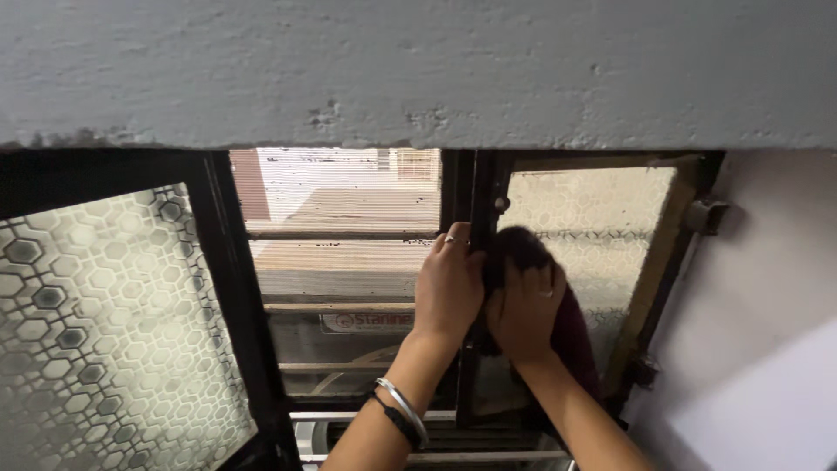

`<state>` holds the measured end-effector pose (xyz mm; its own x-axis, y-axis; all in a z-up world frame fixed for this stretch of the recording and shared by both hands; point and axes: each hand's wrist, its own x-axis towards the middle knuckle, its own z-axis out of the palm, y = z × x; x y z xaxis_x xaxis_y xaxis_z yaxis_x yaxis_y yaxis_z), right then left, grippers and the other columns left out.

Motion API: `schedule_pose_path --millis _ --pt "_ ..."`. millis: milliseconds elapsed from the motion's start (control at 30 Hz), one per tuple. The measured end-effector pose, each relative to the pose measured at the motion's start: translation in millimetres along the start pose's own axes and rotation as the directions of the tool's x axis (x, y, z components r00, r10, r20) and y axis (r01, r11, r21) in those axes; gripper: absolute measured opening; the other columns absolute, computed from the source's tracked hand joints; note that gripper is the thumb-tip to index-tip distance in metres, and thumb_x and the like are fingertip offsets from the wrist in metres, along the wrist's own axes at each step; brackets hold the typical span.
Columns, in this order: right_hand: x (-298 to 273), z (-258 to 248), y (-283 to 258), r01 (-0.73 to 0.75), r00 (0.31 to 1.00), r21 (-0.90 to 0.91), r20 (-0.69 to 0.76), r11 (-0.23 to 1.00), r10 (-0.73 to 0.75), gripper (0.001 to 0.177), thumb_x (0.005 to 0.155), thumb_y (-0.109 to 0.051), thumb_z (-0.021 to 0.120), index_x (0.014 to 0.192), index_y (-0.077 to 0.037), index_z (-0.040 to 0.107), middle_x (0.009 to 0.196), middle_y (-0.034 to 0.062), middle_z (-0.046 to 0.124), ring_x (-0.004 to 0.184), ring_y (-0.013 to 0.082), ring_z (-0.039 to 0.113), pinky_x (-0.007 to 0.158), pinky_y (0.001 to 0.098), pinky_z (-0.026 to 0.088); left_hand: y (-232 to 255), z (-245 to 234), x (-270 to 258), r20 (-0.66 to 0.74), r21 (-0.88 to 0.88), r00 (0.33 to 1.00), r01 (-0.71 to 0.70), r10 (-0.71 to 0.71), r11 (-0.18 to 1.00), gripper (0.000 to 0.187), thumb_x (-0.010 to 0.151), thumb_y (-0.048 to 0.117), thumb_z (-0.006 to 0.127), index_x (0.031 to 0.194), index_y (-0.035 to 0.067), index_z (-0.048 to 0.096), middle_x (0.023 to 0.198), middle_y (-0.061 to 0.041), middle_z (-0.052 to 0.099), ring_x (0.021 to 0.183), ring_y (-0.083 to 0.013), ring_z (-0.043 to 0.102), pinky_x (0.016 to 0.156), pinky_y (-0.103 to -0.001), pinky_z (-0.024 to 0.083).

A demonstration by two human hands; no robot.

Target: The person wipes the metal frame and textured glass of a window using a dark cloth. They systematically clean the top, sides, and lower sections of the frame and glass panes.

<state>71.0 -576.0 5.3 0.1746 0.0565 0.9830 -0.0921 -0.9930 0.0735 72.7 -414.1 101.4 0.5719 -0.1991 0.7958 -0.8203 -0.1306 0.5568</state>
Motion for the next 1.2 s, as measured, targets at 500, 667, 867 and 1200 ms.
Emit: schedule_pose_path --millis 500,667,867,1200 --pt "-18 -7 69 -0.046 0.991 -0.166 0.119 0.985 0.066 0.057 0.091 -0.030 0.057 0.134 0.008 0.058 0.118 0.0299 0.058 0.120 0.0498 0.051 0.119 0.0678 0.032 -6 10 0 0.026 0.122 0.999 0.019 -0.023 0.992 0.043 0.094 0.011 0.066 0.133 -0.002 0.055 0.112 -0.022 0.069 0.097 -0.0377 0.072 0.075 -0.043 0.061" --pt "-2 -5 112 -0.115 0.985 -0.245 -0.152 0.963 0.079 0.062 0.103 -0.034 0.047 0.144 0.012 0.048 0.142 0.0418 0.045 0.134 0.0594 0.042 0.122 0.0644 0.025 -4 10 1 0.055 0.112 0.996 0.063 -0.070 0.992 0.043 0.095 0.013 0.063 0.135 -0.001 0.054 0.109 -0.020 0.069 0.093 -0.0336 0.073 0.073 -0.040 0.062" --pt "-36 -7 112 -0.392 0.897 -0.114 -0.269 0.913 0.352 0.060 0.109 -0.032 0.038 0.150 0.011 0.042 0.152 0.0388 0.042 0.140 0.0566 0.039 0.120 0.0630 0.024 -4 9 -2 0.016 0.103 0.999 0.037 -0.038 0.994 0.041 0.095 0.013 0.062 0.133 -0.002 0.055 0.111 -0.020 0.069 0.090 -0.0346 0.074 0.070 -0.042 0.062" --pt "-105 16 76 -0.585 0.788 -0.080 -0.293 0.807 0.542 0.060 0.105 -0.025 0.044 0.149 0.015 0.041 0.147 0.0414 0.043 0.135 0.0589 0.041 0.117 0.0619 0.030 -9 12 -1 -0.011 0.124 1.000 -0.011 0.013 0.992 0.037 0.096 0.013 0.062 0.130 -0.002 0.056 0.111 -0.023 0.068 0.091 -0.0411 0.072 0.069 -0.047 0.060"
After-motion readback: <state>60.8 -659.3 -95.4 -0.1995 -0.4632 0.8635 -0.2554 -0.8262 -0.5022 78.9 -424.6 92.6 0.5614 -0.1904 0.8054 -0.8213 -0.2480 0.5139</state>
